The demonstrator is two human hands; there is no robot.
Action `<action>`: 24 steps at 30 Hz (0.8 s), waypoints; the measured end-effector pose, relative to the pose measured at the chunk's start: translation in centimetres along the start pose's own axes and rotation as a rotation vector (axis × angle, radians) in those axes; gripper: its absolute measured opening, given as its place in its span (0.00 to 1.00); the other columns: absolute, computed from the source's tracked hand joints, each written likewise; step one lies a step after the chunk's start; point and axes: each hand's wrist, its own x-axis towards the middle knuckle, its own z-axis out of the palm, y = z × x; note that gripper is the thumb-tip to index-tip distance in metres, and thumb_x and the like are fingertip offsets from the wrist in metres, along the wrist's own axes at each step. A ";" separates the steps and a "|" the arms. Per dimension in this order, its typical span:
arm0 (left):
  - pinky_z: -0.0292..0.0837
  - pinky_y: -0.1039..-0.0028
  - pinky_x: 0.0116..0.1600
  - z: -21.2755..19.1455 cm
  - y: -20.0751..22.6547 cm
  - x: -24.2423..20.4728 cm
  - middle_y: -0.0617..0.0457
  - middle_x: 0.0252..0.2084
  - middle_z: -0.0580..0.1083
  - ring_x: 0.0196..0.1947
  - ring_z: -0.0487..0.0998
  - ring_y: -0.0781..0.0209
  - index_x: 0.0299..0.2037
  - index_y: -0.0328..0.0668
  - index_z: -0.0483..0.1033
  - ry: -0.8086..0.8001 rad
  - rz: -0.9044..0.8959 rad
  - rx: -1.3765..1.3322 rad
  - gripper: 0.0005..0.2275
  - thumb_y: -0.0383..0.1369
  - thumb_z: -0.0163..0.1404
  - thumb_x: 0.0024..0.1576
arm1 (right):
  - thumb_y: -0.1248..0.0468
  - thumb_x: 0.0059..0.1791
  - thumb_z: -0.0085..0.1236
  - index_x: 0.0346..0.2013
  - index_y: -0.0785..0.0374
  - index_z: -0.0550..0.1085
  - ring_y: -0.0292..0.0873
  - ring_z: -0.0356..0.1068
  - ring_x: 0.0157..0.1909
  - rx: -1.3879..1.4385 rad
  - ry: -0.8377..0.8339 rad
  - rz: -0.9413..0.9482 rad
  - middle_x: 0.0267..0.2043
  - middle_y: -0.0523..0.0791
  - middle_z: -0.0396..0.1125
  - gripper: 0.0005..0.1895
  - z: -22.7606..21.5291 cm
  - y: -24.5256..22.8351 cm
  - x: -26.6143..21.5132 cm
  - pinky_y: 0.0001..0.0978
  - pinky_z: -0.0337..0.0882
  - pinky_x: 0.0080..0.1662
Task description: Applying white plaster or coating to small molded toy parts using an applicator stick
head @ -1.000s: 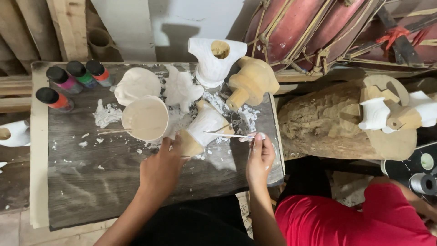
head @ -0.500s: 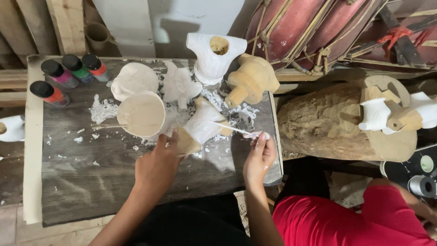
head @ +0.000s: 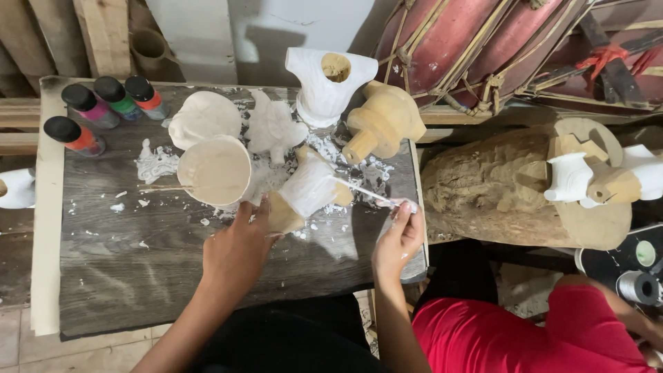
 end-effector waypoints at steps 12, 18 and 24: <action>0.83 0.50 0.30 -0.1 0.2 -0.1 0.54 0.51 0.70 0.24 0.84 0.42 0.67 0.51 0.70 0.013 0.005 0.014 0.28 0.47 0.54 0.56 | 0.70 0.58 0.45 0.32 0.67 0.74 0.38 0.63 0.33 0.001 -0.175 -0.079 0.29 0.47 0.68 0.12 -0.8 -1.2 -3.6 0.32 0.67 0.44; 0.83 0.51 0.29 0.2 0.1 -0.2 0.55 0.52 0.69 0.23 0.83 0.42 0.67 0.52 0.69 0.032 0.006 0.004 0.28 0.48 0.54 0.56 | 0.69 0.59 0.44 0.33 0.68 0.74 0.40 0.64 0.34 0.029 -0.140 -0.103 0.29 0.49 0.67 0.13 -0.5 -2.5 -3.3 0.32 0.66 0.44; 0.83 0.54 0.29 0.0 0.2 -0.2 0.56 0.51 0.70 0.23 0.84 0.45 0.65 0.52 0.71 0.052 0.003 0.023 0.27 0.48 0.54 0.55 | 0.69 0.60 0.43 0.33 0.63 0.70 0.31 0.58 0.35 0.122 -0.036 -0.010 0.30 0.41 0.64 0.12 -0.4 0.5 -2.7 0.25 0.63 0.43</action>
